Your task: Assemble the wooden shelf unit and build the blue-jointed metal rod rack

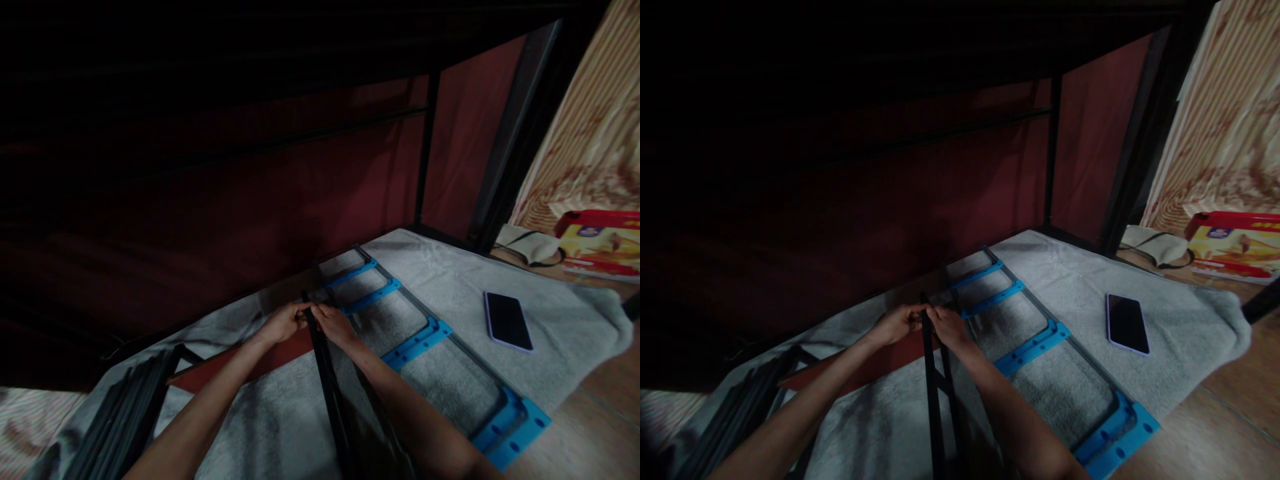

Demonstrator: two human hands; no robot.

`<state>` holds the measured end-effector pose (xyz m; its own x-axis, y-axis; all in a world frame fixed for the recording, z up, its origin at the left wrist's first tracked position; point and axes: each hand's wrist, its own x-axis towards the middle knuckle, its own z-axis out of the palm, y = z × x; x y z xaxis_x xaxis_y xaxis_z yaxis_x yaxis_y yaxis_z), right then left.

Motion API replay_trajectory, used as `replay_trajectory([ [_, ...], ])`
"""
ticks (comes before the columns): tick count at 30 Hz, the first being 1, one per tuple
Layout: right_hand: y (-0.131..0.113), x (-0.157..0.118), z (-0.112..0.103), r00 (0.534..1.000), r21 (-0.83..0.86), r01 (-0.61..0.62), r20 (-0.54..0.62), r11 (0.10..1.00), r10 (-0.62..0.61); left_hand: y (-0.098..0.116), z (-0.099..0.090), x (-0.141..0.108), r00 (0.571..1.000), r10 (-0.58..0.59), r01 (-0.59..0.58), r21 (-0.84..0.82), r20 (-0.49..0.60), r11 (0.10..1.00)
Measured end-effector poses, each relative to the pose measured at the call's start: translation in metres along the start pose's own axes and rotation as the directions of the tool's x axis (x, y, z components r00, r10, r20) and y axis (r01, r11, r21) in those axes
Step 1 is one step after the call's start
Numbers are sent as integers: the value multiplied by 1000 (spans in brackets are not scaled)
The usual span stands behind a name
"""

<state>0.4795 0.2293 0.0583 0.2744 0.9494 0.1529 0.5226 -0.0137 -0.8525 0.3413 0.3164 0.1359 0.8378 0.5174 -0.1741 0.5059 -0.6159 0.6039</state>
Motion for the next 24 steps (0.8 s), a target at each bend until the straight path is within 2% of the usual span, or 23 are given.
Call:
replay_trajectory([
  [8,3,6,8,999,62,38,-10,997,-37,-20,8,11,995,-102,99,-149,-12,984],
  [13,5,7,2,998,167,-29,63,986,18,-14,7,8,997,-83,82,-198,7,977],
  [15,6,4,-2,998,190,-61,40,980,54,-12,7,7,997,-76,78,-226,20,971],
  [17,6,1,-5,999,195,-31,-5,980,32,-12,7,6,997,-72,76,-240,25,968],
  [21,4,0,-4,990,47,137,-41,989,-135,-14,8,8,996,-85,89,-226,27,970],
  [24,1,3,-1,986,-105,167,7,980,-167,-14,8,9,998,-56,61,-214,28,975],
])
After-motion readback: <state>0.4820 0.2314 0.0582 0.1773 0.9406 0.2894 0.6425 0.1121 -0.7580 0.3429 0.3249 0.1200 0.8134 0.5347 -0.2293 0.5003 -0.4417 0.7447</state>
